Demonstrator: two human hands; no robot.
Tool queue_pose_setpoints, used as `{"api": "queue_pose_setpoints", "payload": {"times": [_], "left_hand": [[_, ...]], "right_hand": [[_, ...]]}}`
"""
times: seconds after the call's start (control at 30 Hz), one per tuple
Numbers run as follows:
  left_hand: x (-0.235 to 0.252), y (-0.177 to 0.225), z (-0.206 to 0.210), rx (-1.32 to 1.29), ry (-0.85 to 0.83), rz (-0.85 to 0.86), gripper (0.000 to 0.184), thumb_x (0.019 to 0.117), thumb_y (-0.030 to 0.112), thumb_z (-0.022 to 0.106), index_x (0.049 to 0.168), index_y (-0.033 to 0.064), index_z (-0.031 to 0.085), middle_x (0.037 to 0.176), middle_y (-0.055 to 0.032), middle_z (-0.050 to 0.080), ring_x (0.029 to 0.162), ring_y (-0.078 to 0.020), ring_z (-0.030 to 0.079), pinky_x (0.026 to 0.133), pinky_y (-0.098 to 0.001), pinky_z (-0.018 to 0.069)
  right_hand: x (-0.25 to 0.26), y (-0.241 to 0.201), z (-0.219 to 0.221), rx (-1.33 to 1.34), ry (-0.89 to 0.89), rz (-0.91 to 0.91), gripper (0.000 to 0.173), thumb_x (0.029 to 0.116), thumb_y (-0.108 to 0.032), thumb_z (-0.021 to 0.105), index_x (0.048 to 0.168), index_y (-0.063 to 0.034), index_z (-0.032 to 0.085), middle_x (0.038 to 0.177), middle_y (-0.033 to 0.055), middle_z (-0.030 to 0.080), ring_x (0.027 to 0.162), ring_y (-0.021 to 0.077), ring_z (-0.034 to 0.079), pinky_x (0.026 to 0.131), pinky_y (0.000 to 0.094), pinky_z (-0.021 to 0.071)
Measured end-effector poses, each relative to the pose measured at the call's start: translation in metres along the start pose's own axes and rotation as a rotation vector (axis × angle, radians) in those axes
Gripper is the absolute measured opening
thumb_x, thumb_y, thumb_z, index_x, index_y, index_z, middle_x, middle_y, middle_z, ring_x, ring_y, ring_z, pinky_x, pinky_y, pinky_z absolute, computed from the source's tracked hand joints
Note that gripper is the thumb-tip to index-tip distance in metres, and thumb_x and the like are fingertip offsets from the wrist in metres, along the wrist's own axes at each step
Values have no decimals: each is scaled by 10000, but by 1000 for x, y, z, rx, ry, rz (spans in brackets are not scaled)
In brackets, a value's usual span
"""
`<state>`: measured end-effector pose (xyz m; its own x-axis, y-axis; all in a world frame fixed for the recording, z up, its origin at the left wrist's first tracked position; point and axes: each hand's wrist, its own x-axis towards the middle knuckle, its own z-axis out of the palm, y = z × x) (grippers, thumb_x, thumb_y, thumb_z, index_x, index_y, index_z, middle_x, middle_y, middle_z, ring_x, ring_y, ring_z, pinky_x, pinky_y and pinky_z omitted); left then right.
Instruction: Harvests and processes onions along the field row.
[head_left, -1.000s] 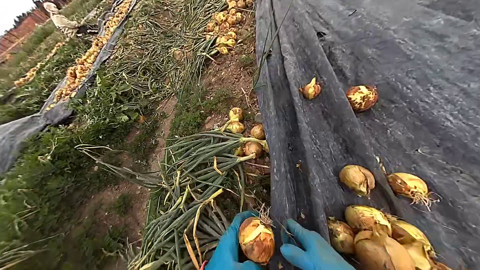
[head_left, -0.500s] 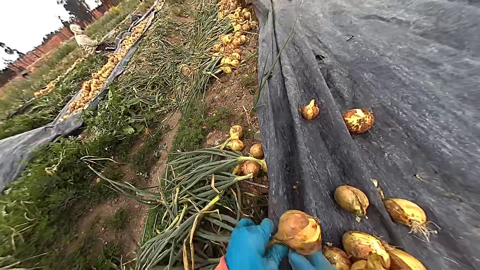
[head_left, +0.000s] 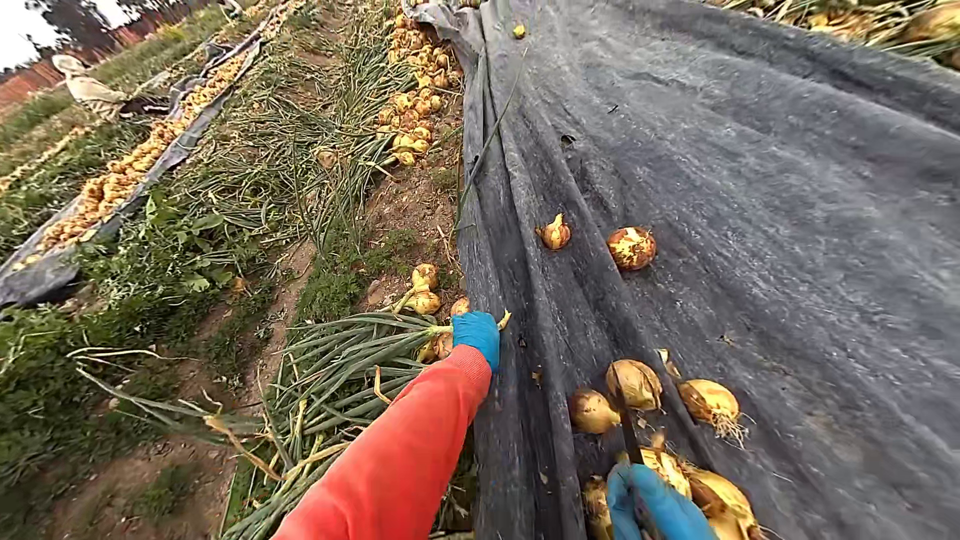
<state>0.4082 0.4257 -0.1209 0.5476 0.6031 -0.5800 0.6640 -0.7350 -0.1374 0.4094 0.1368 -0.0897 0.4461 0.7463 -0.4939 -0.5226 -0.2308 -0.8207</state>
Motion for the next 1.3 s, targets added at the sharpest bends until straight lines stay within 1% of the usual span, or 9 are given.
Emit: {"api": "queue_pose_setpoints", "payload": {"times": [0.2, 0.3, 0.4, 0.6, 0.73, 0.83, 1.0, 1.1, 1.3], "left_hand": [[-54, -46, 9, -391, -125, -157, 379, 1054, 313, 542, 1313, 52, 633, 1279, -199, 674, 1234, -359, 632, 1031, -598, 477], [-116, -86, 39, -1012, 97, -20, 241, 1037, 258, 594, 1093, 34, 661, 750, -20, 552, 652, -129, 528, 661, -325, 475], [-177, -91, 55, -1421, 188, 344, 104, 987, 154, 574, 972, 98, 660, 618, 153, 586, 542, 23, 568, 575, -195, 524], [-215, -75, 50, -1161, -3, 512, 375, 925, 364, 724, 950, -9, 703, 762, 17, 657, 694, 0, 600, 669, -243, 516], [-195, -84, 60, -667, 561, 200, 484, 757, 550, 802, 772, 72, 726, 614, -65, 660, 580, -222, 672, 535, -488, 529], [-179, -91, 49, -686, 673, 25, 413, 857, 489, 750, 888, 78, 769, 726, -68, 714, 702, -244, 704, 656, -526, 544], [-217, -26, 51, -455, 588, 521, 225, 876, 79, 691, 1069, -30, 732, 950, -187, 769, 900, -341, 761, 947, -552, 537], [-218, -9, 53, -305, 487, 508, 171, 871, 71, 698, 1012, -18, 734, 895, -192, 751, 835, -357, 751, 810, -536, 565], [-82, -84, -13, -62, -337, 69, 674, 969, 339, 720, 1454, -71, 493, 1534, -318, 426, 1430, -489, 408, 1135, -653, 356]], "right_hand": [[4, 16, 24, -58, 20, 80, 214, 1082, -229, 429, 1032, -71, 564, 642, -46, 568, 526, 94, 581, 535, 284, 547], [16, 26, 32, -143, 52, 110, 307, 1084, -312, 445, 994, -62, 598, 589, -44, 495, 463, 102, 508, 493, 309, 513], [30, 27, 38, -137, -121, 164, 395, 1011, -509, 490, 961, -123, 558, 588, -83, 447, 452, 65, 446, 450, 261, 443], [22, 9, 49, 3, -291, -89, 555, 996, -687, 398, 900, -182, 607, 611, -120, 530, 493, 6, 466, 472, 191, 420], [21, 23, 48, -131, -115, -143, 415, 1034, -482, 438, 708, -237, 514, 530, -143, 409, 443, -3, 391, 446, 218, 366], [25, 21, 41, -205, 1, -27, 451, 1056, -475, 391, 746, -177, 526, 528, -92, 433, 422, 50, 426, 414, 246, 401], [18, 1, 61, -132, -63, 155, 367, 1096, -410, 358, 959, -123, 540, 644, -81, 516, 508, 30, 496, 475, 194, 446], [13, 2, 60, 120, 22, 95, 439, 1124, -351, 180, 940, -138, 517, 597, -77, 526, 464, 35, 487, 447, 191, 436], [12, 14, 22, 81, 23, -255, 462, 946, -681, 532, 825, -236, 556, 581, -166, 501, 449, -19, 459, 419, 171, 400]]}}
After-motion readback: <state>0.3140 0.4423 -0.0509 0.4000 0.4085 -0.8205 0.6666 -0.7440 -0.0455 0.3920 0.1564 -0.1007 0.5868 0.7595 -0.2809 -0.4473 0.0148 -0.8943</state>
